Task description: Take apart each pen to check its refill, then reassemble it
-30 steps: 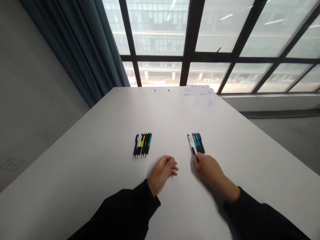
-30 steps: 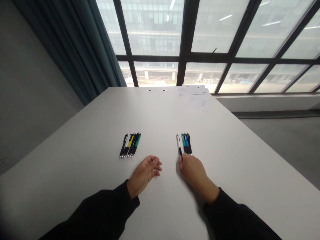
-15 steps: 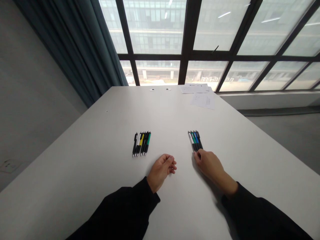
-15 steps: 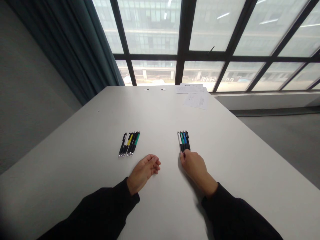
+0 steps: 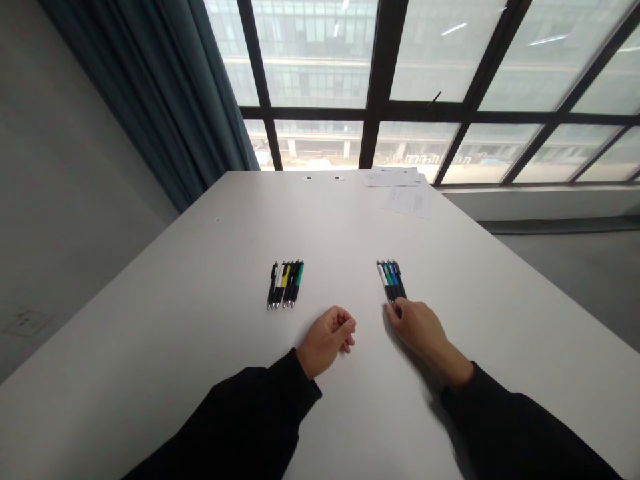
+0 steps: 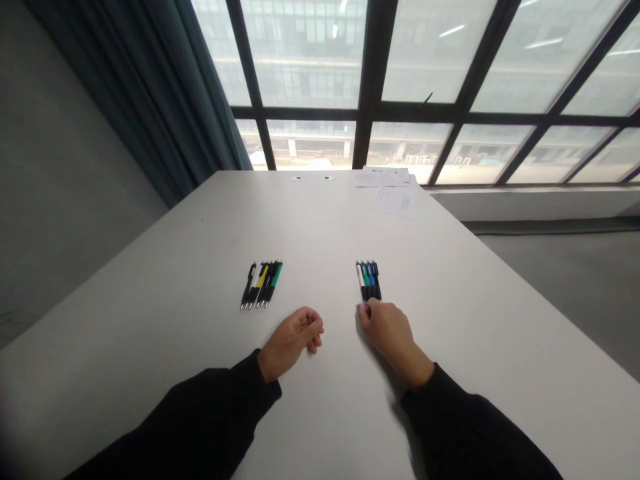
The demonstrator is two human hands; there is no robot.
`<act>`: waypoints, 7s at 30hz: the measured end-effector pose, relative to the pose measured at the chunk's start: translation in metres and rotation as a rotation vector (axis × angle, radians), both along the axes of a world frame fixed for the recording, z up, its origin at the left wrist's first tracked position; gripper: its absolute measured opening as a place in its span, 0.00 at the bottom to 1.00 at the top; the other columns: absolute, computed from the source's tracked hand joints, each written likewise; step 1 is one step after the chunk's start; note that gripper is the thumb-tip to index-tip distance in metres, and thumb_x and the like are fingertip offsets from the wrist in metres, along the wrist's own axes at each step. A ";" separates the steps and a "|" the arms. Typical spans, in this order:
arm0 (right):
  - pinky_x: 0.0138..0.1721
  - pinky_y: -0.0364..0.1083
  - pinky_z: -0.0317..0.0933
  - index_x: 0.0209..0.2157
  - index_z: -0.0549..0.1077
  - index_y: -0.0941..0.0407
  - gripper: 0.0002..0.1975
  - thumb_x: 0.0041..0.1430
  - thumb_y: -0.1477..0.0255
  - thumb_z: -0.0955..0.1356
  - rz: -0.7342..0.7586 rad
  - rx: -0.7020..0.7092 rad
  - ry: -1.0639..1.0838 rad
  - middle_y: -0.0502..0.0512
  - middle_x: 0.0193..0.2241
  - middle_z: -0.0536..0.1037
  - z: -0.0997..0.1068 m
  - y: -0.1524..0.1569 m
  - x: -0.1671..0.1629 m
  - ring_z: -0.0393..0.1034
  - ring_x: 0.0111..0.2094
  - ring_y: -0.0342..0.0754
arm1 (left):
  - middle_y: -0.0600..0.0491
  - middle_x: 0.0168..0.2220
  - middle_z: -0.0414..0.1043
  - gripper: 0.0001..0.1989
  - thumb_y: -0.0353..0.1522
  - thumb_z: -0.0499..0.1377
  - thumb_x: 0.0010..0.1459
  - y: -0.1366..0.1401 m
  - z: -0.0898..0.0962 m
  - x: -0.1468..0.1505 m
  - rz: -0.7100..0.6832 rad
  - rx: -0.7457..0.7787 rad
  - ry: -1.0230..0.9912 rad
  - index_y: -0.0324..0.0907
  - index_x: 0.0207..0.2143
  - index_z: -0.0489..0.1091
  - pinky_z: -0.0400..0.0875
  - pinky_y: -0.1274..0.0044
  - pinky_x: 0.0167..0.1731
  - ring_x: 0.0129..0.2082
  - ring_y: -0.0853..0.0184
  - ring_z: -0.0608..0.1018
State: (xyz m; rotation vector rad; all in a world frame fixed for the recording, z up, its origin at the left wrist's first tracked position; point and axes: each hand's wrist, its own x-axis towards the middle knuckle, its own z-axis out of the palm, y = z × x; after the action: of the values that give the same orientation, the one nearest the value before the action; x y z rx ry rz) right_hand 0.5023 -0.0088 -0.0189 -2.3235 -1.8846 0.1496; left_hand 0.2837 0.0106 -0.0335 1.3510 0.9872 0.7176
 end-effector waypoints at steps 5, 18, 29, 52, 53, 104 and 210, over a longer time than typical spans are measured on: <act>0.25 0.45 0.44 0.24 0.70 0.55 0.21 0.66 0.58 0.61 0.063 0.025 0.023 0.55 0.22 0.77 -0.003 -0.005 0.003 0.68 0.23 0.47 | 0.51 0.31 0.73 0.06 0.31 0.56 0.62 0.022 0.008 -0.035 0.088 0.657 0.747 0.40 0.40 0.70 0.67 0.74 0.33 0.32 0.64 0.76; 0.26 0.44 0.48 0.24 0.70 0.54 0.21 0.65 0.57 0.62 0.115 0.028 0.068 0.54 0.22 0.77 -0.003 -0.007 0.005 0.68 0.23 0.49 | 0.43 0.41 0.73 0.14 0.37 0.51 0.66 0.037 0.021 -0.061 0.249 0.704 1.309 0.37 0.40 0.72 0.67 0.72 0.30 0.38 0.57 0.78; 0.26 0.44 0.48 0.23 0.68 0.54 0.21 0.65 0.56 0.62 0.118 0.021 0.074 0.54 0.22 0.77 -0.003 -0.007 0.005 0.68 0.23 0.49 | 0.41 0.39 0.73 0.16 0.35 0.50 0.66 0.038 0.019 -0.062 0.219 0.734 1.285 0.35 0.40 0.75 0.67 0.69 0.33 0.39 0.55 0.76; 0.29 0.44 0.66 0.53 0.69 0.56 0.22 0.63 0.58 0.67 0.351 0.150 0.725 0.56 0.36 0.79 0.000 -0.017 -0.005 0.70 0.25 0.44 | 0.50 0.33 0.76 0.06 0.32 0.65 0.52 0.013 0.007 -0.060 0.281 0.423 0.144 0.42 0.35 0.75 0.73 0.73 0.38 0.33 0.65 0.78; 0.29 0.44 0.67 0.53 0.69 0.55 0.21 0.63 0.58 0.66 0.361 0.147 0.779 0.56 0.36 0.79 -0.001 -0.019 -0.007 0.71 0.25 0.44 | 0.51 0.32 0.76 0.08 0.33 0.66 0.51 0.009 0.007 -0.060 0.269 0.324 0.056 0.42 0.34 0.74 0.74 0.74 0.37 0.32 0.66 0.78; 0.25 0.43 0.62 0.34 0.71 0.55 0.14 0.67 0.59 0.64 0.277 0.175 1.001 0.50 0.26 0.75 -0.007 -0.022 -0.006 0.68 0.23 0.43 | 0.51 0.24 0.75 0.20 0.46 0.63 0.57 0.009 0.005 -0.068 0.193 0.218 -0.056 0.36 0.29 0.74 0.71 0.78 0.25 0.22 0.71 0.75; 0.24 0.41 0.52 0.28 0.68 0.57 0.19 0.67 0.58 0.64 0.545 -0.161 1.271 0.47 0.22 0.67 -0.004 -0.028 -0.043 0.58 0.23 0.40 | 0.50 0.34 0.77 0.17 0.33 0.73 0.45 -0.028 0.001 -0.020 -0.031 -0.078 -0.423 0.37 0.32 0.69 0.74 0.73 0.38 0.33 0.67 0.80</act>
State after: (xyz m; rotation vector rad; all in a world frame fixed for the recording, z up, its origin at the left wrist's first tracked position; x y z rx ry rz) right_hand 0.4592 -0.0371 -0.0232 -1.0667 -1.6272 1.4373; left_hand 0.2634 -0.0172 -0.0326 1.0844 0.6478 0.8871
